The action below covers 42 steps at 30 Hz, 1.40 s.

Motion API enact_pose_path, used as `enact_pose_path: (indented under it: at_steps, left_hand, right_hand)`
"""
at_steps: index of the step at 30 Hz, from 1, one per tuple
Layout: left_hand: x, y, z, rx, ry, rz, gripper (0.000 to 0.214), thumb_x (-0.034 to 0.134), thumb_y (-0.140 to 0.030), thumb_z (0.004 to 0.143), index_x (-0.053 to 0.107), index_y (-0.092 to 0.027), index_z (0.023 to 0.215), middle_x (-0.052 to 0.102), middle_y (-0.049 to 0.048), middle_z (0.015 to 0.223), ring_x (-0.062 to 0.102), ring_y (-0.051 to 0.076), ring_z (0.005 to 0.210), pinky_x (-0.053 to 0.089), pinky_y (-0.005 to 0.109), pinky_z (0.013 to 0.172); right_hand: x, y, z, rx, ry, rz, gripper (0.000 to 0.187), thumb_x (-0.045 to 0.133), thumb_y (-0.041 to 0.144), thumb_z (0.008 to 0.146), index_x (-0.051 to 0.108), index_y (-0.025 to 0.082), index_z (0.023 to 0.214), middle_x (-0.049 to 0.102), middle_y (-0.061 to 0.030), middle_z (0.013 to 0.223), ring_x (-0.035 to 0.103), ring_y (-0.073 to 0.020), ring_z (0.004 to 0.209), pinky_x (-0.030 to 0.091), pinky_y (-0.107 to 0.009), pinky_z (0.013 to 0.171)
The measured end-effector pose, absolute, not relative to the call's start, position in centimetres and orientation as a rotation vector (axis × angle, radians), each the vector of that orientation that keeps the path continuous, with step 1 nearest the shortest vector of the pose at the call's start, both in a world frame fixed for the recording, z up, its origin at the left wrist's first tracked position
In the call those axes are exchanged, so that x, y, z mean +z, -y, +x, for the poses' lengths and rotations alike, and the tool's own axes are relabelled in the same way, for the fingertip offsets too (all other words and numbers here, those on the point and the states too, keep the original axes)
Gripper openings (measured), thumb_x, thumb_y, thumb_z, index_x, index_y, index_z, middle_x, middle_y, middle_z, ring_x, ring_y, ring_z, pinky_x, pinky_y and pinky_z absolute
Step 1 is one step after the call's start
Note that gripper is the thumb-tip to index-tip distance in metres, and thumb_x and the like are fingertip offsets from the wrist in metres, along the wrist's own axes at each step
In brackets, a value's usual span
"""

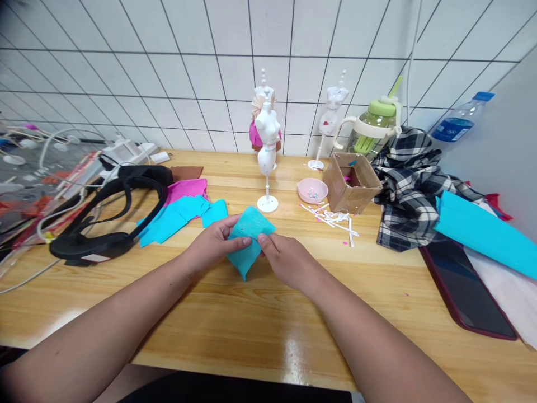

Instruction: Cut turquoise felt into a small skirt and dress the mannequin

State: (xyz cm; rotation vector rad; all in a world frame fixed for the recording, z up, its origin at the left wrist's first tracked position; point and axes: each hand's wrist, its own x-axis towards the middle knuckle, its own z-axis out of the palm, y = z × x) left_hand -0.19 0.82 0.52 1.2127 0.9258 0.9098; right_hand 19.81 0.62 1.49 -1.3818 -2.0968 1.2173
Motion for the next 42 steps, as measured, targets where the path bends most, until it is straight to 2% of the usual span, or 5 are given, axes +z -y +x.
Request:
enact_pose_path:
  at_steps: [10,20,28,35,42]
  left_hand:
    - [0.47,-0.87,-0.16,0.915,-0.959,1.247,0.044,0.079,-0.030,0.073,0.066,-0.014,0.112,0.074,0.0082,0.106,0.069,0.024,0.094,0.052,0.038,0.087]
    - [0.41,-0.80,-0.04,0.926,-0.952,1.250,0.047,0.079,-0.030,0.072,0.065,-0.015,0.115,0.075,0.0069,0.102,0.069,0.024,0.094,0.054,0.036,0.085]
    - [0.43,-0.77,-0.06,0.926,-0.958,1.225,0.049,0.079,-0.030,0.072,0.064,-0.015,0.116,0.076,0.0061,0.099,0.070,0.024,0.094,0.054,0.036,0.084]
    - [0.59,-0.66,-0.04,0.900,-0.940,1.259,0.045,0.079,-0.032,0.073,0.065,-0.015,0.113,0.075,0.0082,0.101,0.071,0.025,0.089,0.055,0.038,0.081]
    - [0.90,-0.56,0.15,0.906,-1.022,1.354,0.044,0.079,-0.031,0.072,0.067,-0.015,0.111,0.074,0.0078,0.104,0.067,0.026,0.097,0.053,0.037,0.084]
  right_hand:
    - [1.14,-0.89,19.92,1.216,2.157,-1.330,0.046,0.027,0.055,0.097,0.051,0.022,0.075,0.060,-0.0026,0.076,0.053,-0.0181,0.072,0.038,-0.031,0.067]
    - [1.34,-0.98,19.77,1.167,2.236,-1.321,0.044,0.026,0.052,0.098,0.041,0.023,0.068,0.054,-0.0007,0.070,0.048,-0.0163,0.066,0.033,-0.029,0.062]
    - [1.18,-1.03,20.27,1.292,2.112,-1.289,0.049,0.027,0.058,0.098,0.051,0.021,0.075,0.059,-0.0008,0.076,0.052,-0.0153,0.071,0.037,-0.028,0.064]
    - [1.34,-0.92,20.05,1.229,2.156,-1.327,0.049,0.029,0.057,0.098,0.057,0.021,0.080,0.063,-0.0019,0.078,0.057,-0.0165,0.074,0.039,-0.028,0.066]
    - [1.44,-0.68,19.78,1.181,2.166,-1.411,0.047,0.027,0.055,0.098,0.044,0.022,0.069,0.060,-0.0020,0.074,0.053,-0.0167,0.070,0.036,-0.029,0.063]
